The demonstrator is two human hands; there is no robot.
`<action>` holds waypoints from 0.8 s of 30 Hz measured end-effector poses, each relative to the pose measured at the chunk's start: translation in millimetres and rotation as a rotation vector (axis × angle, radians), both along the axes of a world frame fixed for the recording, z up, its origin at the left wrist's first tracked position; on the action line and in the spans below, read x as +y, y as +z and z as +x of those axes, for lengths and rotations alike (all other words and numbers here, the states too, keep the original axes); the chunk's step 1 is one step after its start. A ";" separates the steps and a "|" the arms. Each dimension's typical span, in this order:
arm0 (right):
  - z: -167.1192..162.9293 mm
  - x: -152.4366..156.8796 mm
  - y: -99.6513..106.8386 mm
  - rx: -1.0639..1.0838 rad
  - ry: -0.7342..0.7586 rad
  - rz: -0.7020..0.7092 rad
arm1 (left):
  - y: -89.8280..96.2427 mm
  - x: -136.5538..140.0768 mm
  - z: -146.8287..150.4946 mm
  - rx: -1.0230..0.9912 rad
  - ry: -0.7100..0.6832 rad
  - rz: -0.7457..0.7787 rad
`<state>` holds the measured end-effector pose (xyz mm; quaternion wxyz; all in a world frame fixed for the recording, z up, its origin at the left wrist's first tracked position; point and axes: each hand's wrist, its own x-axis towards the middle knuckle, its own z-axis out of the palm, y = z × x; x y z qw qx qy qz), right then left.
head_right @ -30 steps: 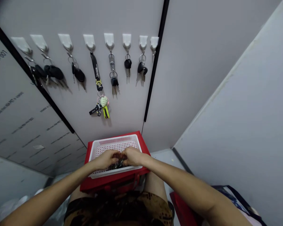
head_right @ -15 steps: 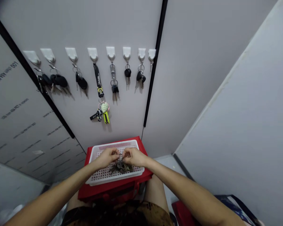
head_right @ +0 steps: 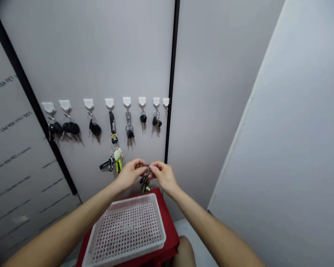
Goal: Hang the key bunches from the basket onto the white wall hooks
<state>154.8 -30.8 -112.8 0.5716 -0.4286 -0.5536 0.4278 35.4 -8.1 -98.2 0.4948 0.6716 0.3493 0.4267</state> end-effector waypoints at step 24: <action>46.7 91.2 140.0 0.059 -0.572 0.198 | 50.5 18.2 9.6 0.196 0.151 0.346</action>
